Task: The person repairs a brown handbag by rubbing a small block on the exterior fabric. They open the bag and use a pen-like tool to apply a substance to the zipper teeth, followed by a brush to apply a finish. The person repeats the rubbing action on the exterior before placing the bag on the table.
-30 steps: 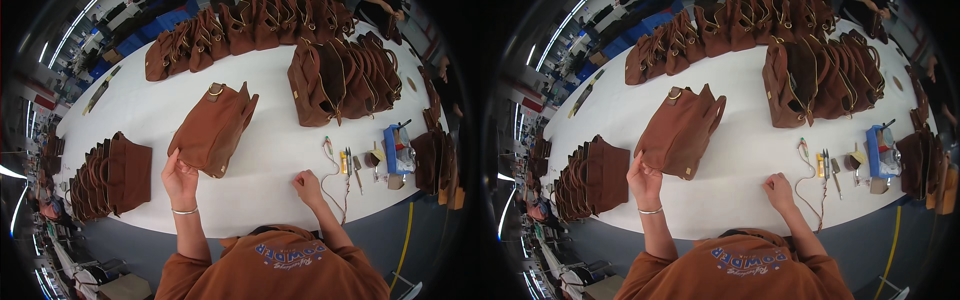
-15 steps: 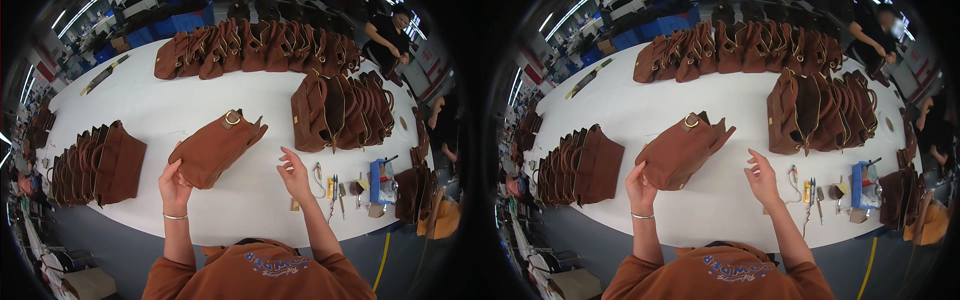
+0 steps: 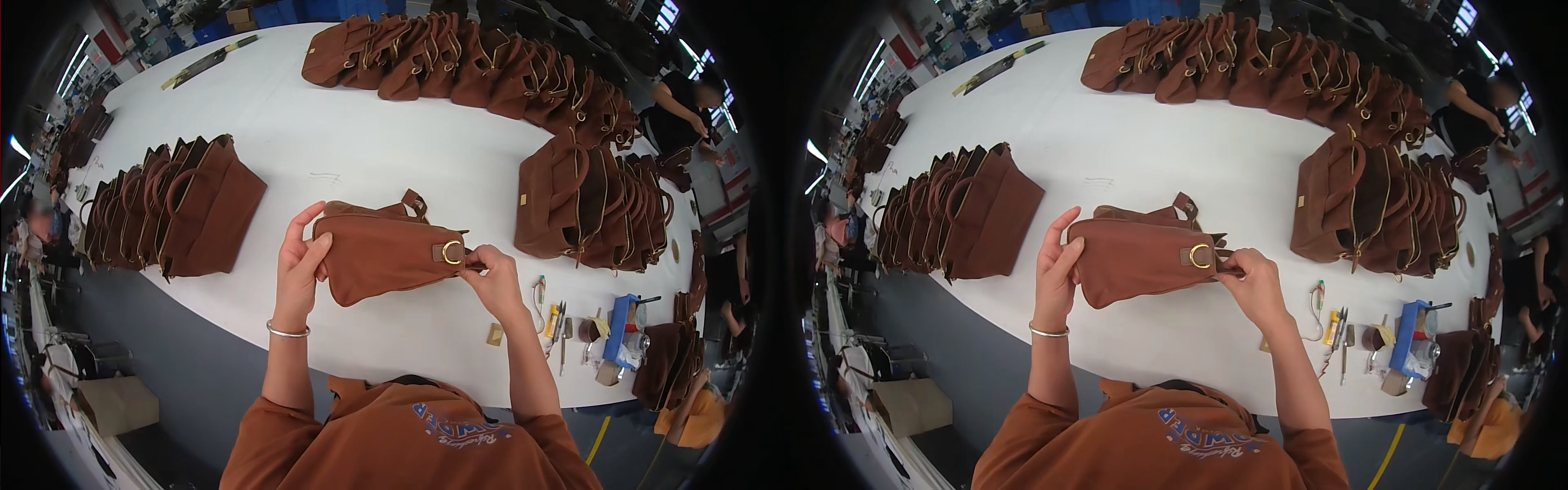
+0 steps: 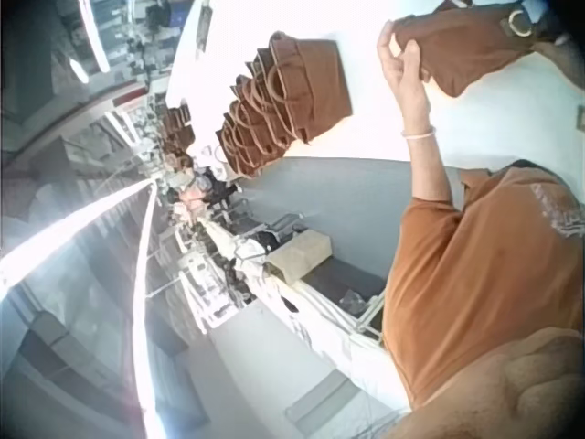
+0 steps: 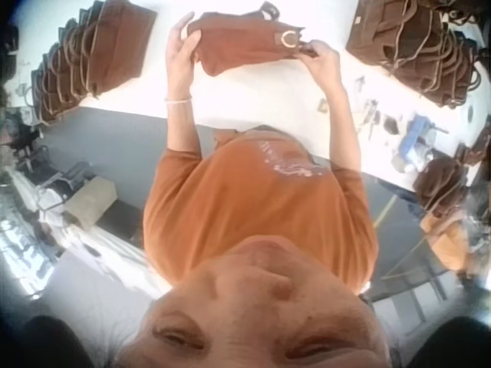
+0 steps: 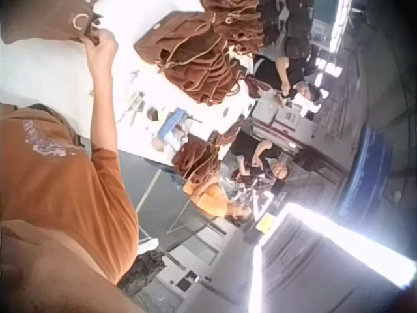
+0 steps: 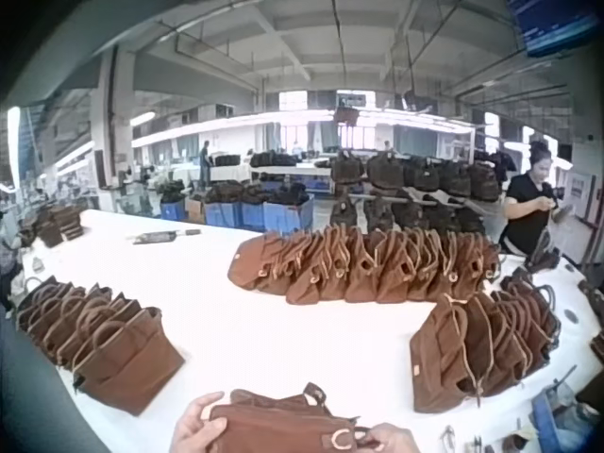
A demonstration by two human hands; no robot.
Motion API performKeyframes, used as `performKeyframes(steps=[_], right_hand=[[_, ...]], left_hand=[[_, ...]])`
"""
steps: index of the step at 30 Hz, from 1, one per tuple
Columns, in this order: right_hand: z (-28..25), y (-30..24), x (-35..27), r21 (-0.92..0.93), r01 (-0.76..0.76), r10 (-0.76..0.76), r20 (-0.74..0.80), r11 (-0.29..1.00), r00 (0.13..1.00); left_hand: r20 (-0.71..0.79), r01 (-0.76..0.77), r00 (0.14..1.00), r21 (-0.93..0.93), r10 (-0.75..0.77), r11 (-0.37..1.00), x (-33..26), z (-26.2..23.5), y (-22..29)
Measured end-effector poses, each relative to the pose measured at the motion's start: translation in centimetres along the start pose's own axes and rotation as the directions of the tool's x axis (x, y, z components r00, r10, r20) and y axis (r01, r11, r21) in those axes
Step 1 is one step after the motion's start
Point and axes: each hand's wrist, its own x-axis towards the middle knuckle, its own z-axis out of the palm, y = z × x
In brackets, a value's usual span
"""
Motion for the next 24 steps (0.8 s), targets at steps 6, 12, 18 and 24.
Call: performKeyframes(steps=[6,12,18,24], right_hand=[[-1.6,-7.2,-3.9,-0.192,0.316,-0.352,-0.195,0.929,0.916],[0.9,-8.6,-6.2,0.083,0.437,-0.431,-0.080,0.896,0.899],[6.0,-6.6,-6.0,-0.078,0.492,-0.495,-0.032,0.867,0.868],[6.3,-5.9,-6.0,-0.040,0.497,-0.498,-0.026,0.867,0.867]], left_hand=[[0.107,-0.018,0.994,0.137,0.003,0.990,-0.9,-0.1,0.0],[0.272,-0.033,0.962,0.079,0.011,0.996,-0.9,4.2,0.8],[0.268,-0.022,0.963,0.127,-0.013,0.992,-0.7,6.2,0.7],[0.214,-0.028,0.977,0.138,-0.002,0.990,-0.8,6.6,0.5]])
